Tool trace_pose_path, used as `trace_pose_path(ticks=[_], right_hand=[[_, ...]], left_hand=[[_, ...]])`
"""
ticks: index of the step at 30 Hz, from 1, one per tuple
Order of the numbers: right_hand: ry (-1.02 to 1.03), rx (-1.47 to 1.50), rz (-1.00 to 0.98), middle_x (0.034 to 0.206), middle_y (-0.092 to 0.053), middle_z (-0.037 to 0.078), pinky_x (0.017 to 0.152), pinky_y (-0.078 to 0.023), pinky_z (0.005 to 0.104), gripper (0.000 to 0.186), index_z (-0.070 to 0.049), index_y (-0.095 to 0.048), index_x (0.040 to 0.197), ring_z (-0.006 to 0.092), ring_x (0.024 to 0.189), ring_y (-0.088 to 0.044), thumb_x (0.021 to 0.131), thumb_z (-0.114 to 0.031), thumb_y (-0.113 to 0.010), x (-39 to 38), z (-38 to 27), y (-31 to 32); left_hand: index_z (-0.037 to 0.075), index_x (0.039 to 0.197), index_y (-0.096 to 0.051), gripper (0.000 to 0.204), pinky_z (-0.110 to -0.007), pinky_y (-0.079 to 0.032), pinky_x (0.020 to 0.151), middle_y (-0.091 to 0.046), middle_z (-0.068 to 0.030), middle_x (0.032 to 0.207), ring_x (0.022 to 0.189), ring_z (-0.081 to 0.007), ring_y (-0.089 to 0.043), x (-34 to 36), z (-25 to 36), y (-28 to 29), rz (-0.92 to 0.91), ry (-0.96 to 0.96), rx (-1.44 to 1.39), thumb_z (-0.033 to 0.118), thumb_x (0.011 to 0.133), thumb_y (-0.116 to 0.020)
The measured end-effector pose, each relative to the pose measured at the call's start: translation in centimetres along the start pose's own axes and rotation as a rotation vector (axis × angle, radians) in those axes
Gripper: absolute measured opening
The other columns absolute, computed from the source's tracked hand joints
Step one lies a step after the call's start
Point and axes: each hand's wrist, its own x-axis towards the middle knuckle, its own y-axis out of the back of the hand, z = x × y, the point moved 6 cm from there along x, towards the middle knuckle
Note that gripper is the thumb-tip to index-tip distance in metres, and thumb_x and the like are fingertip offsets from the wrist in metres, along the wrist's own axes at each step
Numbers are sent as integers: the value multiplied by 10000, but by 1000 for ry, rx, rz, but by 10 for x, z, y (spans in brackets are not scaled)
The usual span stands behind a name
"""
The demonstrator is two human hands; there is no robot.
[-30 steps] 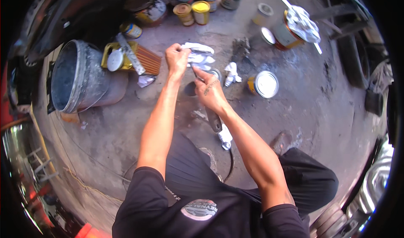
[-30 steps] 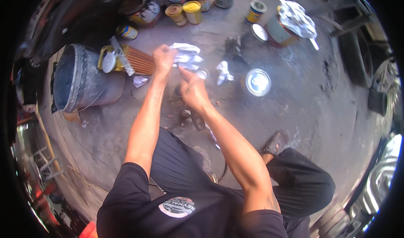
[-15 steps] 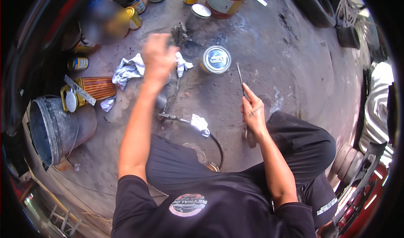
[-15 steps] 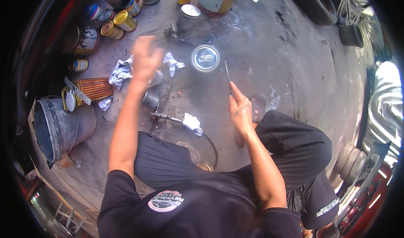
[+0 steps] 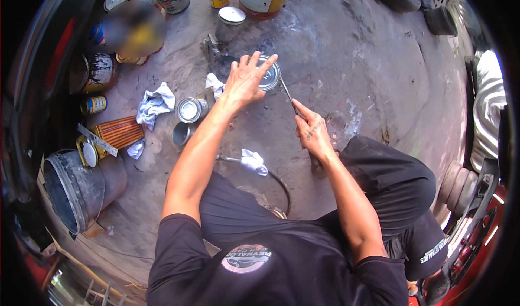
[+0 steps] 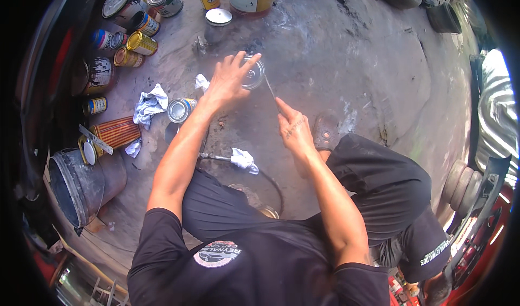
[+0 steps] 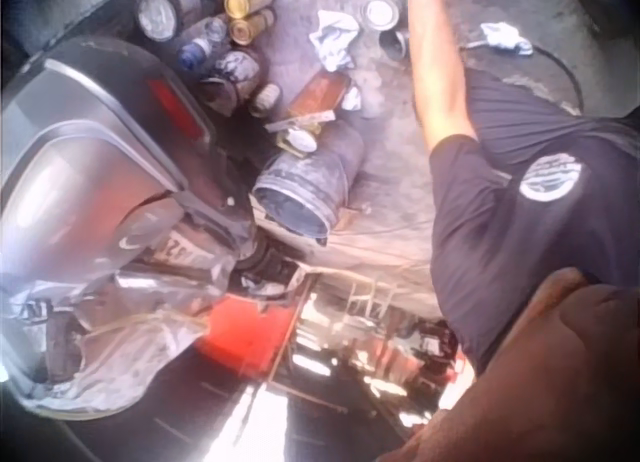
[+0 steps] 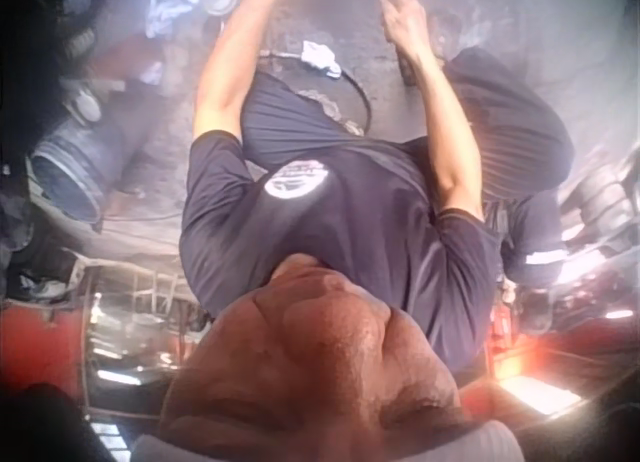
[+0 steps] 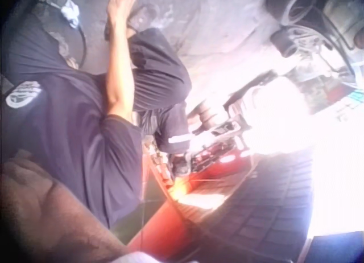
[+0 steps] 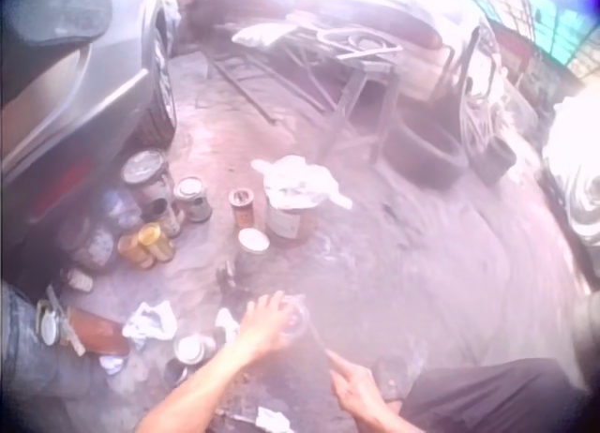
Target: The person sits on the floor of a workshop and opens several paint cans using a screwdriver. They pour contents from multiple cans into a single container and stir the mixture with a metal rod.
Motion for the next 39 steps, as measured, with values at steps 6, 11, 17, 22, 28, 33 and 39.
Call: trace_pose_path(ticks=[6, 11, 17, 22, 28, 33, 39], right_hand=[[13, -15, -1, 693, -619, 28, 486, -496, 335, 544, -131, -591, 1677, 107, 471, -561, 1135, -113, -549, -1, -2, -6], [-51, 25, -48, 693, -624, 37, 484, -502, 340, 545, -119, -583, 1681, 115, 466, -571, 1138, -115, -538, -7, -11, -5], [-71, -38, -32, 772, -669, 206, 769, -591, 442, 565, -68, -600, 1636, 291, 695, -704, 1075, -126, -566, -9, -16, -1], [-53, -80, -40, 762, -675, 213, 762, -591, 452, 574, -56, -604, 1628, 317, 695, -720, 1058, -111, -564, -7, -17, -4], [-14, -163, -100, 731, -663, 180, 665, -565, 426, 579, -15, -581, 1633, 269, 650, -715, 1058, -75, -552, 1, -45, -4], [65, -6, -125, 665, -564, 26, 460, -473, 358, 566, -32, -537, 1683, 124, 459, -529, 1119, -69, -514, 9, -38, -14], [110, 3, 5, 752, -475, 11, 674, -480, 292, 701, -147, -466, 1756, 105, 688, -490, 1087, 44, -545, 11, 56, -42]], left_hand=[[267, 1771, -408, 1164, -585, -482, 1182, -406, -236, 1767, 1563, -472, -462, 2, -12, -4, -80, -24, -21, 18, 725, -853], [241, 1771, -398, 1151, -589, -504, 1177, -415, -295, 1735, 1562, -497, -461, 1, -6, 3, -42, 0, -36, 129, 760, -937], [162, 1749, -414, 1208, -589, -549, 1051, -554, -259, 1546, 1340, -463, -610, 2, -2, 8, 16, 66, -9, 374, 739, -1041], [140, 1747, -414, 1200, -570, -560, 1039, -566, -261, 1542, 1328, -460, -614, 3, -4, 4, 15, 70, -13, 369, 748, -1036], [129, 1751, -421, 1148, -539, -569, 1043, -559, -261, 1552, 1291, -446, -616, 1, -4, 5, 25, 51, -9, 313, 773, -994], [148, 1753, -423, 1131, -532, -562, 1033, -552, -264, 1544, 1279, -447, -615, 2, -5, 5, 29, 23, -9, 291, 782, -986], [168, 1758, -420, 1121, -529, -556, 1022, -540, -262, 1551, 1285, -442, -608, 2, -6, 1, 29, 15, -2, 264, 792, -980]])
